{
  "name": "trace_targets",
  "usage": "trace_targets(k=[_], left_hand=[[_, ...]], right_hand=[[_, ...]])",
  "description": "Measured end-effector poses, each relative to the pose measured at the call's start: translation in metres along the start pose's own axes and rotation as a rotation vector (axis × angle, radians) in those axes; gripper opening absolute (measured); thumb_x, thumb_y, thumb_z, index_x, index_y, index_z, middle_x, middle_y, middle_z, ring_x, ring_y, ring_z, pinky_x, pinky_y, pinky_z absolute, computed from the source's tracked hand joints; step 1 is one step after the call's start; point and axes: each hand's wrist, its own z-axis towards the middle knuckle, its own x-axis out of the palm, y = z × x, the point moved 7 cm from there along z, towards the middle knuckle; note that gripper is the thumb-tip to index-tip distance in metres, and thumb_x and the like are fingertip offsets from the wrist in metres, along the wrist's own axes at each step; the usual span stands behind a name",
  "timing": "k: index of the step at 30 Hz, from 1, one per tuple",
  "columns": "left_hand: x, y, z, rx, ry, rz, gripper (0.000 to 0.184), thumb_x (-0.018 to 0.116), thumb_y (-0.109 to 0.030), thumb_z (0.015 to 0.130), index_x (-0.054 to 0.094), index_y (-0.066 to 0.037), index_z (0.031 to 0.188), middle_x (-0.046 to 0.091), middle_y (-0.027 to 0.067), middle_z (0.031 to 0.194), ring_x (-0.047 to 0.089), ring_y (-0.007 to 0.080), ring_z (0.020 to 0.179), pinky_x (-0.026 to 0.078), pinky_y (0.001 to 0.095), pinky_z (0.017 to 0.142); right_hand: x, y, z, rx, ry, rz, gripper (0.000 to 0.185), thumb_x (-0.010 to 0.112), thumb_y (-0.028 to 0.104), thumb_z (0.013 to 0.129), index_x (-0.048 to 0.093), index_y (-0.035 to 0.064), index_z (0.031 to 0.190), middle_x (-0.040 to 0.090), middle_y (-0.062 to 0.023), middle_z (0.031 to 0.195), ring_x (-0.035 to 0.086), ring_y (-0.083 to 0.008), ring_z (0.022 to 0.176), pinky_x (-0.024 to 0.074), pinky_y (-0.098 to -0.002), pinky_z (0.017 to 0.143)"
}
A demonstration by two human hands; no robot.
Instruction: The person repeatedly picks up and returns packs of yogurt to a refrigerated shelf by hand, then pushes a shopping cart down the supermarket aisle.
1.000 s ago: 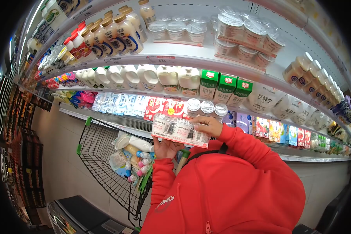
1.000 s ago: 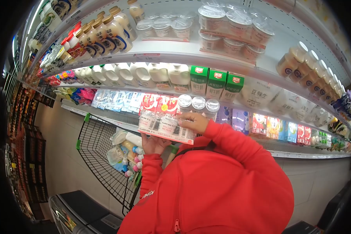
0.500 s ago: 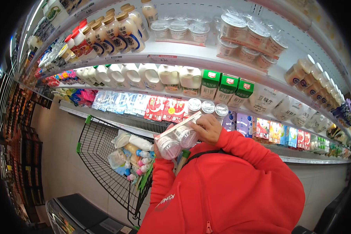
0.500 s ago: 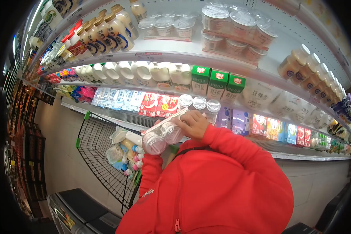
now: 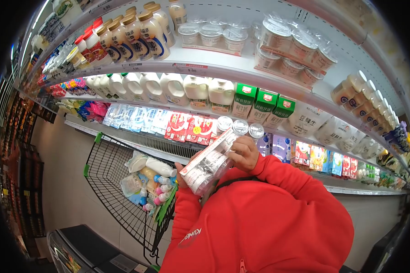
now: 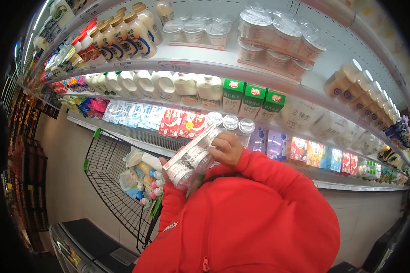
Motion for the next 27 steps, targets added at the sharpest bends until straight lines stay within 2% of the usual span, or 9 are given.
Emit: trace_targets(k=[3,4,6,7,10,13,17,20,27], left_hand=[[0.006,-0.011,0.006,0.114,0.027,-0.115,0.098,0.042,-0.072,0.082,0.029,0.007,0.139,0.038,0.0248,0.140,0.041,0.0387,0.126,0.033,0.0497,0.106],[0.010,-0.019,0.005,0.240,-0.189,0.132,0.093,0.041,-0.070,0.084,0.028,0.002,0.142,0.037,0.0245,0.141,0.038,0.0399,0.129,0.032,0.0510,0.107],[0.029,-0.012,0.011,0.089,0.137,-0.242,0.088,0.040,-0.069,0.085,0.029,-0.003,0.143,0.035,0.0241,0.143,0.036,0.0403,0.131,0.030,0.0518,0.108],[0.000,-0.012,0.012,0.080,0.088,-0.122,0.087,0.039,-0.068,0.086,0.029,-0.004,0.143,0.030,0.0253,0.145,0.034,0.0406,0.132,0.028,0.0520,0.109],[0.007,-0.010,0.015,0.047,0.047,-0.101,0.086,0.036,-0.070,0.086,0.032,-0.004,0.142,0.026,0.0284,0.146,0.036,0.0412,0.130,0.030,0.0531,0.108],[0.007,-0.008,0.015,0.034,0.053,-0.052,0.085,0.035,-0.068,0.087,0.031,-0.004,0.142,0.030,0.0275,0.145,0.038,0.0404,0.129,0.030,0.0517,0.108],[0.001,-0.008,0.016,0.046,0.008,0.042,0.082,0.038,-0.065,0.088,0.033,-0.002,0.141,0.034,0.0273,0.142,0.041,0.0396,0.126,0.032,0.0505,0.107],[-0.001,-0.009,0.016,0.058,-0.022,0.086,0.081,0.040,-0.064,0.088,0.034,0.000,0.139,0.037,0.0271,0.140,0.043,0.0389,0.125,0.034,0.0492,0.105],[-0.003,-0.013,0.017,0.072,-0.012,0.095,0.078,0.043,-0.061,0.089,0.036,-0.001,0.138,0.040,0.0251,0.138,0.043,0.0381,0.125,0.035,0.0483,0.106]], right_hand=[[-0.012,-0.014,0.027,0.067,-0.039,0.017,0.055,0.073,0.006,0.056,0.056,0.0100,0.108,0.051,-0.0076,0.101,0.052,-0.0282,0.095,0.0461,-0.0407,0.078],[-0.019,-0.017,0.037,0.093,-0.060,0.025,0.058,0.074,0.006,0.054,0.056,0.0098,0.109,0.052,-0.0075,0.101,0.052,-0.0284,0.095,0.0464,-0.0408,0.078],[-0.041,-0.032,0.071,0.141,-0.096,0.039,0.068,0.074,0.002,0.052,0.055,0.0081,0.117,0.053,-0.0093,0.103,0.052,-0.0304,0.097,0.0454,-0.0424,0.081],[-0.051,-0.041,0.090,0.166,-0.115,0.023,0.068,0.074,0.002,0.053,0.054,0.0077,0.118,0.054,-0.0099,0.104,0.052,-0.0310,0.098,0.0450,-0.0425,0.082],[-0.075,-0.067,0.145,0.222,-0.165,-0.082,0.069,0.074,0.004,0.058,0.053,0.0067,0.123,0.055,-0.0119,0.106,0.052,-0.0323,0.099,0.0439,-0.0415,0.085],[-0.084,-0.092,0.187,0.236,-0.158,-0.217,0.062,0.073,0.010,0.064,0.053,0.0076,0.123,0.056,-0.0118,0.107,0.052,-0.0315,0.099,0.0444,-0.0405,0.085],[-0.070,-0.125,0.220,0.279,0.008,-0.312,0.055,0.070,0.020,0.072,0.055,0.0106,0.124,0.057,-0.0123,0.109,0.053,-0.0322,0.102,0.0442,-0.0403,0.088],[-0.048,-0.157,0.222,0.339,0.070,-0.329,0.051,0.067,0.022,0.071,0.057,0.0139,0.121,0.058,-0.0082,0.106,0.054,-0.0295,0.099,0.0450,-0.0404,0.086],[-0.043,-0.164,0.223,0.349,0.047,-0.334,0.053,0.068,0.021,0.071,0.056,0.0138,0.123,0.057,-0.0102,0.103,0.053,-0.0306,0.098,0.0448,-0.0398,0.085]])
